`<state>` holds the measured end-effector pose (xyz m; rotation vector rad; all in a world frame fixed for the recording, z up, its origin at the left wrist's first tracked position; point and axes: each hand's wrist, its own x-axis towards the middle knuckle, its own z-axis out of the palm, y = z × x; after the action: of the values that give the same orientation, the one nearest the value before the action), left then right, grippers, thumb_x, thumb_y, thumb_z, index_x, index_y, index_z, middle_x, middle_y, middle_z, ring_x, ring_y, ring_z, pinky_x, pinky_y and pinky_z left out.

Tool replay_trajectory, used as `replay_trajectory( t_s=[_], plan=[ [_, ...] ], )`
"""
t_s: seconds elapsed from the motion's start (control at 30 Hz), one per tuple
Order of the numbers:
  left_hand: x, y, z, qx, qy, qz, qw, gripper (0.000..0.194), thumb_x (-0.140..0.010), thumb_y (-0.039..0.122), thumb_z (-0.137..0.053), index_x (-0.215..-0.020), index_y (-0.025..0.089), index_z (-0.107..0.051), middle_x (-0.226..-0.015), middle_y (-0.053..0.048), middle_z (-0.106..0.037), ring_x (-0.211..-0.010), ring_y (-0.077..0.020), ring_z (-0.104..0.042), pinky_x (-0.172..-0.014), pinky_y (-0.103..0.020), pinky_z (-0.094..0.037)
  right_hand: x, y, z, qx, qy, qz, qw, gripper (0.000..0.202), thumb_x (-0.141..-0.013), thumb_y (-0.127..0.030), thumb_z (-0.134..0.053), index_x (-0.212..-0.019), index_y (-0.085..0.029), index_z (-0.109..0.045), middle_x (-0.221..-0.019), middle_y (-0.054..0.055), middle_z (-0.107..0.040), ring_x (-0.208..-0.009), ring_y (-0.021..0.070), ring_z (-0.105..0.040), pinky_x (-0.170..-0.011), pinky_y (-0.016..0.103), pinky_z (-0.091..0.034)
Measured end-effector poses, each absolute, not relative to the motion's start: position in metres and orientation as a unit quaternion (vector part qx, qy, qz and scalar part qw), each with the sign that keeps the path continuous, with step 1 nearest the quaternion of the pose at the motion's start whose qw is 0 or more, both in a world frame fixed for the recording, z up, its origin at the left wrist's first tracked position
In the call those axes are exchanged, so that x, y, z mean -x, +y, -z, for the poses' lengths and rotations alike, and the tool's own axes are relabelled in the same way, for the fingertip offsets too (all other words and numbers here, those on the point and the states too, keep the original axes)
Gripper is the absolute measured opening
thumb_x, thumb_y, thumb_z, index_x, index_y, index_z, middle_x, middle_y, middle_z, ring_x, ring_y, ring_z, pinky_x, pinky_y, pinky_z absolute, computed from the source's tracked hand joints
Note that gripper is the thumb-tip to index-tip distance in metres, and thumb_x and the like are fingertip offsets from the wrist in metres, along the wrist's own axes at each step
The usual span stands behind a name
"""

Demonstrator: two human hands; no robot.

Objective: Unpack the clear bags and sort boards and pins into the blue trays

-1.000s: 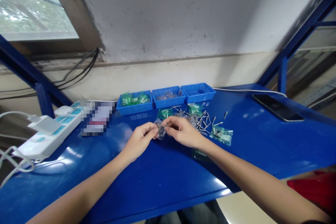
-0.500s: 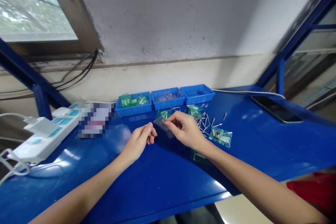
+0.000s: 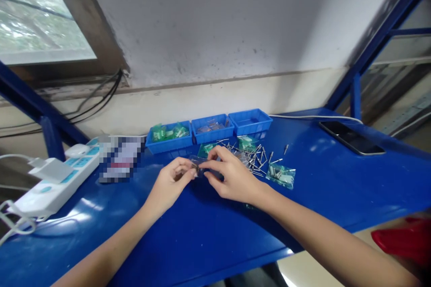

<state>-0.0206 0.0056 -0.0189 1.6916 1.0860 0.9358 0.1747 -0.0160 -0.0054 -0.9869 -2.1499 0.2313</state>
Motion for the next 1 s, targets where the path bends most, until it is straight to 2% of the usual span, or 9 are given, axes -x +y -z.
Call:
replay_trajectory(
  t_s=[0.1,0.23,0.43,0.57,0.67,0.77,0.83,0.9,1.0],
  plan=[
    [0.021,0.002,0.021,-0.822,0.373,-0.372,0.216,0.006,-0.081,0.02,-0.056,-0.076,0.018,-0.054,-0.075,-0.001,-0.059,-0.072,-0.0141,-0.055,-0.069,-0.027,-0.042,-0.174,-0.018,0.0,0.417,-0.81,-0.161,0.379,0.026,-0.087,-0.036,-0.051,-0.088,-0.016,-0.068,-0.082,0.005,-0.057,-0.081,0.0158,-0.053,-0.075,0.03,-0.042],
    [0.018,-0.005,0.02,-0.894,0.293,-0.332,0.077,0.013,-0.085,0.013,-0.05,-0.073,0.018,-0.052,-0.076,-0.002,-0.058,-0.075,-0.0156,-0.052,-0.069,-0.03,-0.041,-0.17,-0.02,-0.003,0.434,-0.789,-0.247,0.358,0.027,-0.088,-0.034,-0.048,-0.078,-0.017,-0.067,-0.072,0.001,-0.063,-0.067,0.0114,-0.054,-0.064,0.025,-0.04],
    [0.018,-0.01,0.011,-0.905,0.305,-0.297,0.011,0.005,-0.086,0.021,-0.054,-0.082,0.019,-0.057,-0.085,-0.004,-0.061,-0.085,-0.0189,-0.052,-0.076,-0.034,-0.042,-0.165,-0.015,0.001,0.471,-0.696,-0.4,0.366,0.01,-0.076,-0.019,-0.055,-0.074,-0.015,-0.064,-0.06,-0.002,-0.059,-0.052,0.008,-0.048,-0.05,0.021,-0.036],
    [0.02,-0.011,0.007,-0.891,0.345,-0.29,0.057,0.018,-0.087,0.033,-0.054,-0.097,0.02,-0.058,-0.095,-0.006,-0.06,-0.093,-0.0209,-0.053,-0.082,-0.037,-0.043,-0.192,-0.001,-0.012,0.51,-0.521,-0.449,0.516,0.006,-0.071,-0.021,-0.059,-0.07,-0.015,-0.059,-0.058,-0.002,-0.054,-0.05,0.0075,-0.048,-0.046,0.02,-0.034],
    [0.016,-0.014,0.007,-0.89,0.377,-0.244,0.08,0.024,-0.087,0.038,-0.051,-0.103,0.021,-0.058,-0.103,-0.007,-0.06,-0.1,-0.0233,-0.052,-0.085,-0.041,-0.043,-0.232,0.005,-0.033,0.489,-0.389,-0.318,0.714,0.012,-0.072,-0.027,-0.061,-0.073,-0.017,-0.054,-0.059,-0.004,-0.05,-0.05,0.0081,-0.047,-0.043,0.021,-0.03],
    [0.01,-0.018,0.009,-0.898,0.376,-0.206,0.094,0.034,-0.086,0.041,-0.052,-0.114,0.023,-0.054,-0.116,-0.008,-0.056,-0.11,-0.0256,-0.048,-0.091,-0.044,-0.041,-0.263,0.002,-0.057,0.435,-0.305,0.003,0.847,0.015,-0.079,-0.031,-0.057,-0.074,-0.019,-0.049,-0.066,-0.002,-0.047,-0.054,0.0095,-0.047,-0.047,0.024,-0.033],
    [0.006,-0.02,0.012,-0.908,0.363,-0.183,0.097,0.043,-0.086,0.044,-0.051,-0.124,0.024,-0.049,-0.127,-0.008,-0.051,-0.118,-0.0273,-0.043,-0.095,-0.046,-0.039,-0.269,0.002,-0.067,0.403,-0.298,0.235,0.833,0.015,-0.082,-0.031,-0.056,-0.076,-0.019,-0.05,-0.073,0.001,-0.047,-0.063,0.0118,-0.049,-0.055,0.028,-0.038],
    [0.004,-0.02,0.016,-0.917,0.353,-0.159,0.096,0.049,-0.087,0.047,-0.048,-0.13,0.025,-0.044,-0.134,-0.008,-0.046,-0.123,-0.029,-0.039,-0.097,-0.049,-0.036,-0.263,0.008,-0.065,0.411,-0.354,0.368,0.755,0.013,-0.084,-0.029,-0.055,-0.077,-0.019,-0.052,-0.079,0.003,-0.048,-0.077,0.0158,-0.051,-0.068,0.033,-0.041],
    [0.004,-0.018,0.02,-0.927,0.34,-0.128,0.087,0.049,-0.087,0.049,-0.046,-0.132,0.027,-0.044,-0.138,-0.008,-0.044,-0.127,-0.0316,-0.034,-0.099,-0.052,-0.032,-0.237,0.025,-0.039,0.501,-0.577,0.31,0.566,0.011,-0.086,-0.026,-0.051,-0.081,-0.019,-0.058,-0.085,0.007,-0.055,-0.09,0.021,-0.05,-0.079,0.04,-0.039]
  ],
)
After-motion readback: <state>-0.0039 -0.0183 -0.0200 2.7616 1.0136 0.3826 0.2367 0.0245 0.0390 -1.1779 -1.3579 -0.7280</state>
